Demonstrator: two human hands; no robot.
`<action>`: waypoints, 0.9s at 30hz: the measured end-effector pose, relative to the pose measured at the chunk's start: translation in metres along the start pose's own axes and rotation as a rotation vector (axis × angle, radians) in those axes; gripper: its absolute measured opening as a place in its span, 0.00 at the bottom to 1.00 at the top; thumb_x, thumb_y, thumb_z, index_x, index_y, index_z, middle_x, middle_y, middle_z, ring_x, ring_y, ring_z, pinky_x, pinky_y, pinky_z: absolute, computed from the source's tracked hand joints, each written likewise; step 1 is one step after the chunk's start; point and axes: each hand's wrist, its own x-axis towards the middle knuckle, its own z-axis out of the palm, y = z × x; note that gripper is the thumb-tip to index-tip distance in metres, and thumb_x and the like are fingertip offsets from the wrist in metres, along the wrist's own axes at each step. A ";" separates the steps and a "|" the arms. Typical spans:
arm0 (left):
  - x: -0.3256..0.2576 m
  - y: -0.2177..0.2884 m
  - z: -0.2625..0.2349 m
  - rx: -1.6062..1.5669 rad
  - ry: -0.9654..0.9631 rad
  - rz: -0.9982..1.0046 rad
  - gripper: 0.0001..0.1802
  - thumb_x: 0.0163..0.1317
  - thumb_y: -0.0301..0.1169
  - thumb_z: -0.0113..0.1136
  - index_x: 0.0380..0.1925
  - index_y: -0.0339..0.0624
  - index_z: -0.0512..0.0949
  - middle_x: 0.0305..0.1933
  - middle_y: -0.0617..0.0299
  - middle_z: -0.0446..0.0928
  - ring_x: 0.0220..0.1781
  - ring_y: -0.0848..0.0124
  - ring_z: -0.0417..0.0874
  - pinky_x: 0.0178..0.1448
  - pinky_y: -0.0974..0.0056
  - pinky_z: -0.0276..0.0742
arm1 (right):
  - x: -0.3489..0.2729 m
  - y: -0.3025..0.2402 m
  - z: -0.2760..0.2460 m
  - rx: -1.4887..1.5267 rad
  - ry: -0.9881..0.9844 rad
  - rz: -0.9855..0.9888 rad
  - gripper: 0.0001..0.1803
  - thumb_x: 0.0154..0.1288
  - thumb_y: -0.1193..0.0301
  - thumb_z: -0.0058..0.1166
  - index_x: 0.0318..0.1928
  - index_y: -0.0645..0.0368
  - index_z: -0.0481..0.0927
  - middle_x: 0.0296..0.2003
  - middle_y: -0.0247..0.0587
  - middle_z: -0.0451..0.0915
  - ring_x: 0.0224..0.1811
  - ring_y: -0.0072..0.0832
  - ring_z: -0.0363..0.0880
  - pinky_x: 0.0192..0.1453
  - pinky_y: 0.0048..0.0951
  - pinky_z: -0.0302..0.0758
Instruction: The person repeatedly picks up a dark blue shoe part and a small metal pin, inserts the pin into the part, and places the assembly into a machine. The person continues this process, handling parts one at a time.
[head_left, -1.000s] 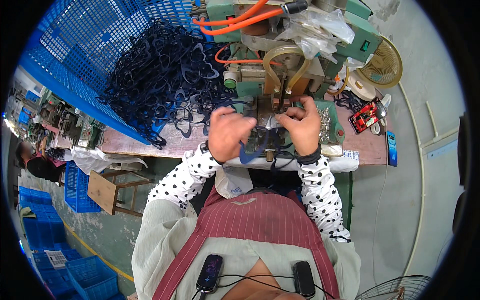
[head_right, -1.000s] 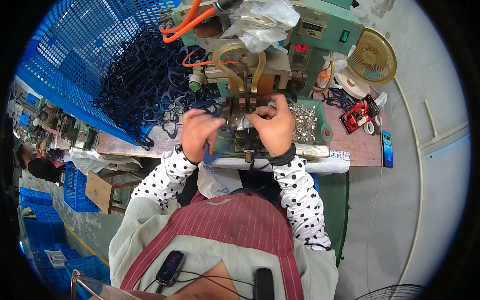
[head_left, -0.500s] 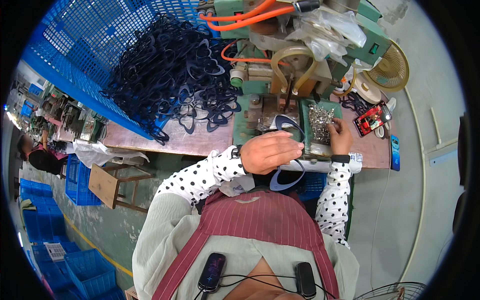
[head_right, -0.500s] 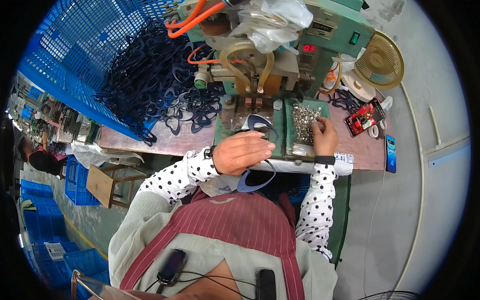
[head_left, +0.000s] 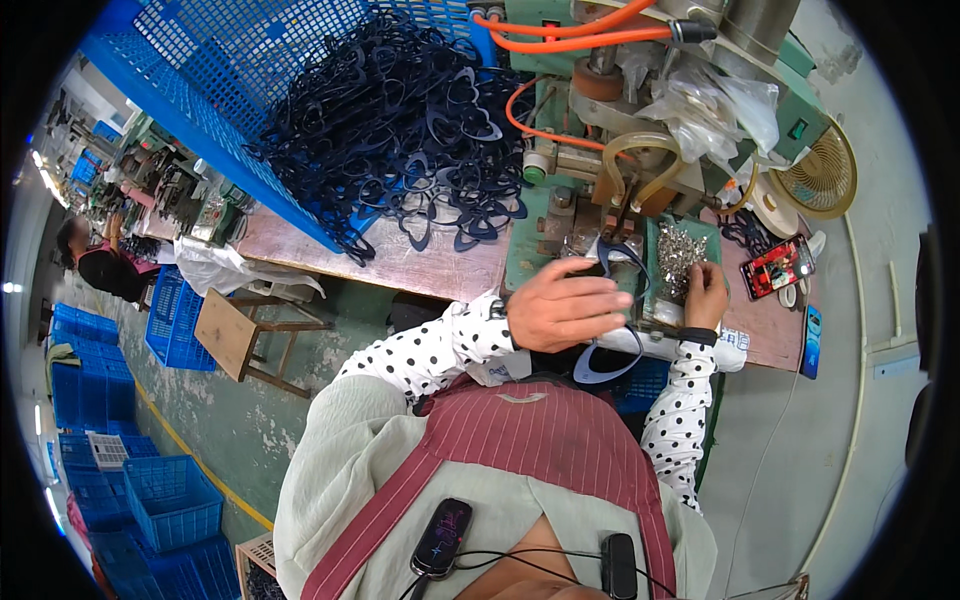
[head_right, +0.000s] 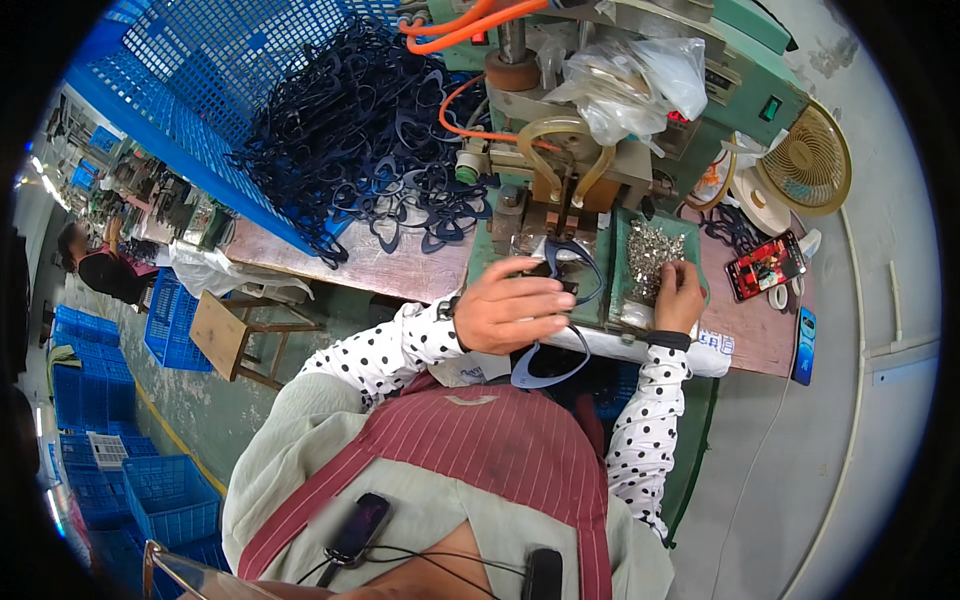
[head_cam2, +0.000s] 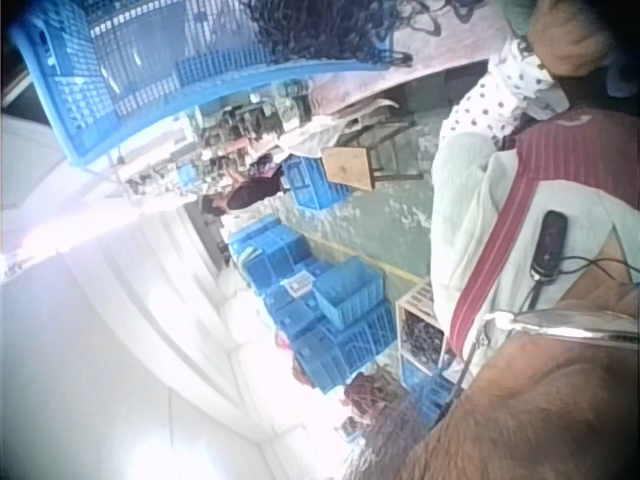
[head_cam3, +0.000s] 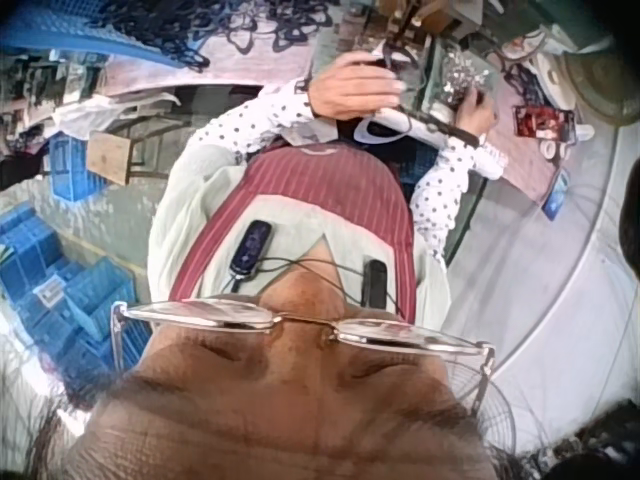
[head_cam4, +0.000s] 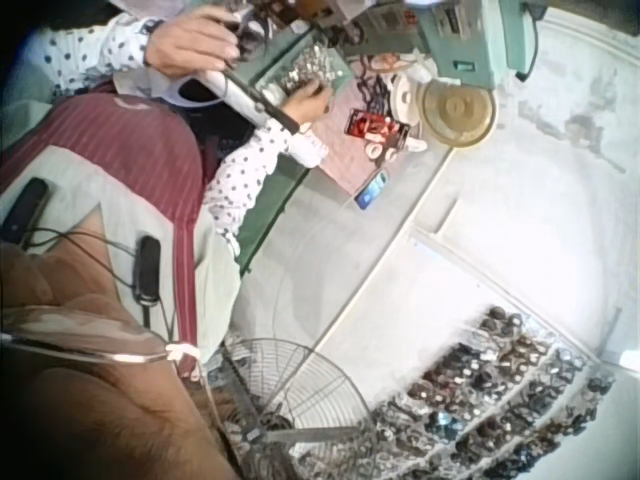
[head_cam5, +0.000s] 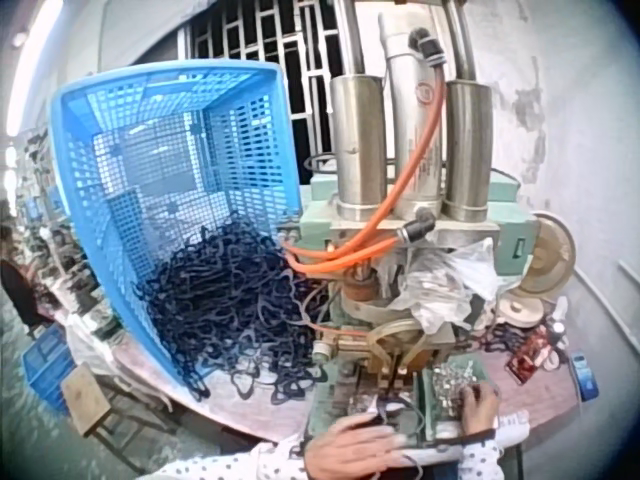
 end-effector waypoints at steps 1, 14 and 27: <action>-0.010 -0.003 -0.001 0.052 0.029 -0.010 0.22 0.54 0.29 0.63 0.52 0.46 0.78 0.56 0.58 0.78 0.54 0.62 0.80 0.63 0.51 0.70 | -0.001 0.001 0.001 0.053 0.024 0.046 0.07 0.62 0.68 0.60 0.34 0.59 0.81 0.30 0.43 0.83 0.31 0.35 0.82 0.38 0.32 0.76; -0.152 -0.147 -0.072 0.978 -0.351 -0.590 0.09 0.53 0.31 0.56 0.35 0.51 0.81 0.47 0.63 0.74 0.52 0.64 0.72 0.57 0.55 0.62 | -0.008 -0.006 0.002 -0.019 0.085 -0.002 0.08 0.59 0.69 0.63 0.39 0.55 0.85 0.30 0.41 0.85 0.31 0.32 0.83 0.38 0.31 0.77; -0.035 -0.060 -0.057 0.257 0.140 -0.348 0.09 0.49 0.22 0.63 0.33 0.40 0.78 0.34 0.57 0.80 0.36 0.57 0.80 0.41 0.57 0.73 | -0.002 -0.087 -0.010 0.277 -0.159 0.024 0.10 0.57 0.77 0.60 0.41 0.59 0.86 0.37 0.43 0.86 0.38 0.28 0.83 0.44 0.25 0.76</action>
